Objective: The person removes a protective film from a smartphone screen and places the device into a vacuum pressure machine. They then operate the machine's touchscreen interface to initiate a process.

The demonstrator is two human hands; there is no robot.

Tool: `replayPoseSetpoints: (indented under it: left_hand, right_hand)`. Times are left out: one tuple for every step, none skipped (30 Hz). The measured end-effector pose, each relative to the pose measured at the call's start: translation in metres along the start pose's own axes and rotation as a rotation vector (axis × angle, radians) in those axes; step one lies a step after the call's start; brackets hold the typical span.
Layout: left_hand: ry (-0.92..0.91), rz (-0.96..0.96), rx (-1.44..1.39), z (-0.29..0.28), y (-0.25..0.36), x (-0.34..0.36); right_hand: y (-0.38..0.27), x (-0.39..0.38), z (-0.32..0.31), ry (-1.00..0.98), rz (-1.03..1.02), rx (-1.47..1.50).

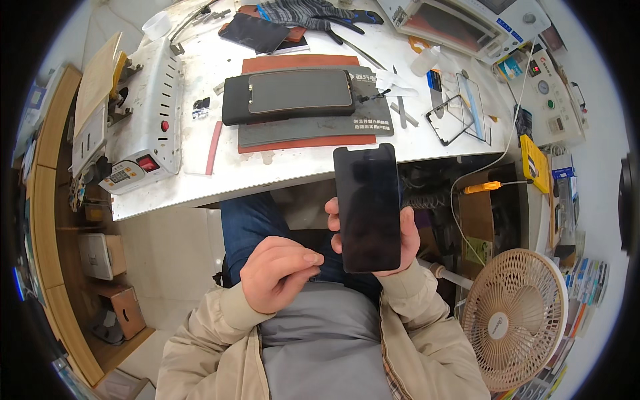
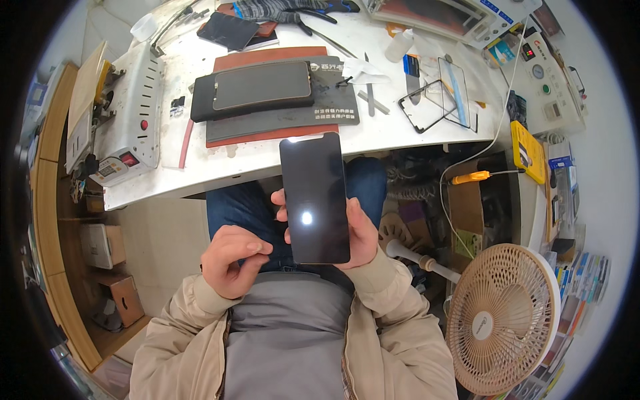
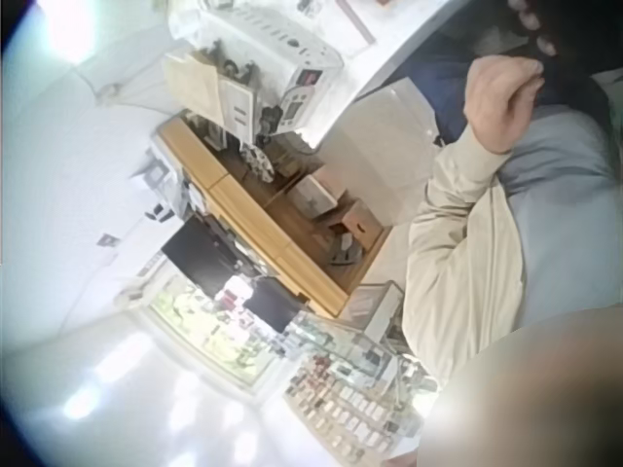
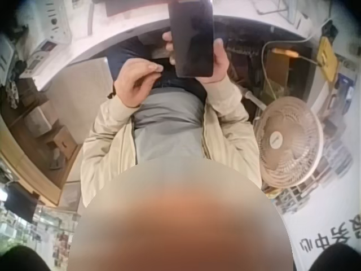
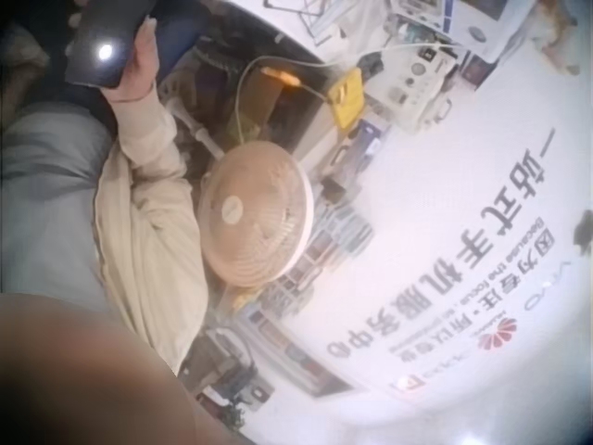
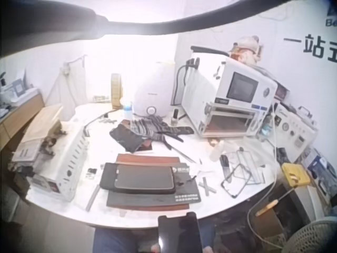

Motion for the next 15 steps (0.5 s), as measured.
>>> replayPoseSetpoints:
  left_hand:
    - [-0.005,0.023,0.004,0.002,0.001,0.001]
    - [-0.01,0.045,0.008,0.005,0.002,0.001]
    - [-0.016,0.068,0.014,0.006,0.003,0.002]
    - [-0.029,0.088,0.023,0.009,0.004,0.003]
    - [-0.043,0.108,0.033,0.011,0.005,0.003]
    - [-0.056,0.128,0.042,0.014,0.006,0.004]
    - [-0.04,0.143,0.031,0.014,0.006,0.004]
    - [-0.023,0.158,0.02,0.015,0.006,0.003]
    - [-0.007,0.174,0.008,0.016,0.006,0.004]
    - [-0.008,0.176,0.011,0.016,0.006,0.004]
    - [-0.009,0.179,0.013,0.016,0.006,0.005]
    - [-0.011,0.181,0.016,0.016,0.006,0.005]
    - [-0.014,0.177,0.02,0.016,0.006,0.005]
    - [-0.019,0.172,0.023,0.016,0.006,0.006]
    - [-0.022,0.171,0.025,0.016,0.005,0.006]
  right_hand:
    - [0.001,0.0,0.0,0.003,0.0,0.003]
    - [0.001,0.001,0.0,0.006,0.001,0.006]
    - [0.002,0.001,0.0,0.005,0.004,0.008]
    - [0.002,0.001,0.0,0.004,0.007,0.01]
    - [0.003,0.002,0.0,0.004,0.011,0.012]
    - [0.003,0.003,0.0,0.0,0.01,-0.003]
    - [0.002,0.004,0.001,-0.003,0.01,-0.018]
    - [0.003,0.005,0.001,-0.006,0.01,-0.033]
    - [0.003,0.004,0.0,-0.001,0.013,-0.026]
    - [0.005,0.004,-0.001,0.004,0.015,-0.019]
    - [0.006,0.004,-0.002,0.009,0.017,-0.012]
    - [0.006,0.003,-0.003,0.013,0.022,-0.014]
    - [0.007,0.003,-0.004,0.016,0.027,-0.016]
    - [0.007,0.003,-0.004,0.019,0.031,-0.018]
    - [0.008,0.002,-0.005,0.029,0.043,-0.015]
Point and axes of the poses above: each hand's wrist, its own x-axis towards the middle knuckle, its own z-axis out of the palm, y = z × x, the point moved 7 cm from there along x, towards the middle knuckle, and after that the axes turned 4 degrees about -z, right-handed, at the moved point
